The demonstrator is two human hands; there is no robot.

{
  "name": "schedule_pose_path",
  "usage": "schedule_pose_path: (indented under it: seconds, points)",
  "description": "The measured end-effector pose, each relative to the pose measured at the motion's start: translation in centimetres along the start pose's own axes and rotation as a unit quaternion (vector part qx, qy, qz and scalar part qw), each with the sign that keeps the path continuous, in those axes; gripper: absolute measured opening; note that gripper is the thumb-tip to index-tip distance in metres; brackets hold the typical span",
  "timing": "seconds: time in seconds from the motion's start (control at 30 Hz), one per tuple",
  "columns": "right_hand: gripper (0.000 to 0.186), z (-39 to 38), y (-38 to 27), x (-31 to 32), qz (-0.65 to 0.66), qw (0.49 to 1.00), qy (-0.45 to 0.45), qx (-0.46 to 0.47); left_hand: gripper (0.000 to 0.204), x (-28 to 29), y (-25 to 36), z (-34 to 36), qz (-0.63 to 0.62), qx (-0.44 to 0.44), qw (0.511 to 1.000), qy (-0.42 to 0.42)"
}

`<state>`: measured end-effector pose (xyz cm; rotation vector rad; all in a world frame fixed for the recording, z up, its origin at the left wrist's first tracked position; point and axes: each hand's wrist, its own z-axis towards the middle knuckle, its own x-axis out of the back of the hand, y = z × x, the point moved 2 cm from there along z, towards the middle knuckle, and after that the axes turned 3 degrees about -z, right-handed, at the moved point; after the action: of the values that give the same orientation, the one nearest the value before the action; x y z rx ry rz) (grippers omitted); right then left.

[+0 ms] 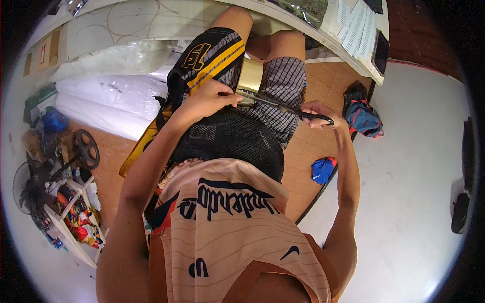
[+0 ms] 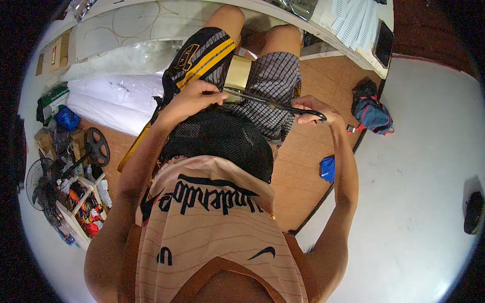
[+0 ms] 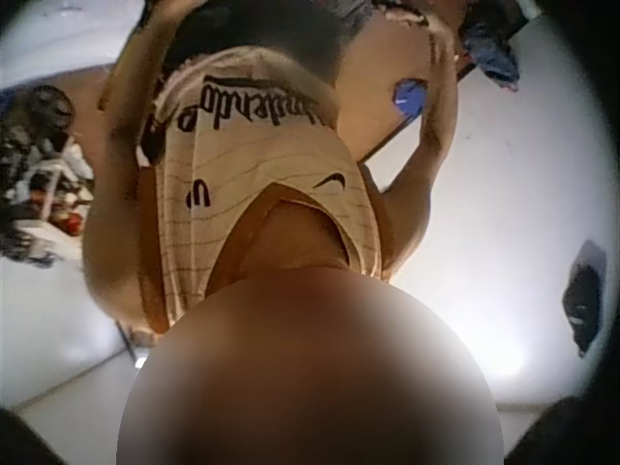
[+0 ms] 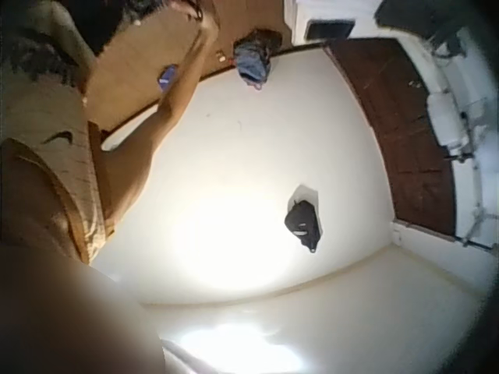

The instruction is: Cutting labels with scissors and sticking them onto packaged shirts.

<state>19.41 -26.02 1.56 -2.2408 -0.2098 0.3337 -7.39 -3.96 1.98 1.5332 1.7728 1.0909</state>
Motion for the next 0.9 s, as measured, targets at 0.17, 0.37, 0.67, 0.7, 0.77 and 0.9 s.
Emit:
schedule_pose_path:
  seconds: [0.17,0.37,0.67,0.7,0.77,0.9]
  points:
    - [0.047,0.5,-0.2,-0.5,0.003,1.000,0.009,0.010,0.031,-0.2,-1.2,0.5,-0.001,0.029,0.999,0.014]
    - [0.046,0.9,0.9,-0.3,0.014,1.000,0.011,0.022,0.031,-0.1,-1.1,0.6,0.011,0.032,0.999,0.018]
    - [0.037,-0.3,2.3,-1.9,0.004,0.996,0.086,-0.031,0.032,0.1,-0.8,-0.1,0.002,0.016,1.000,0.007]
    - [0.038,-0.3,3.0,-2.4,-0.046,0.991,0.126,0.019,0.030,0.6,-0.6,-0.5,-0.087,0.029,0.996,-0.003]
    - [0.039,-0.4,2.0,-4.1,-0.025,0.988,0.152,0.033,0.026,1.8,-0.2,-1.7,-0.211,0.024,0.977,0.009]
    - [0.033,-1.8,-2.2,-6.5,-0.320,0.906,0.267,0.071,0.024,4.6,0.3,-2.4,-0.241,-0.016,0.966,0.096]
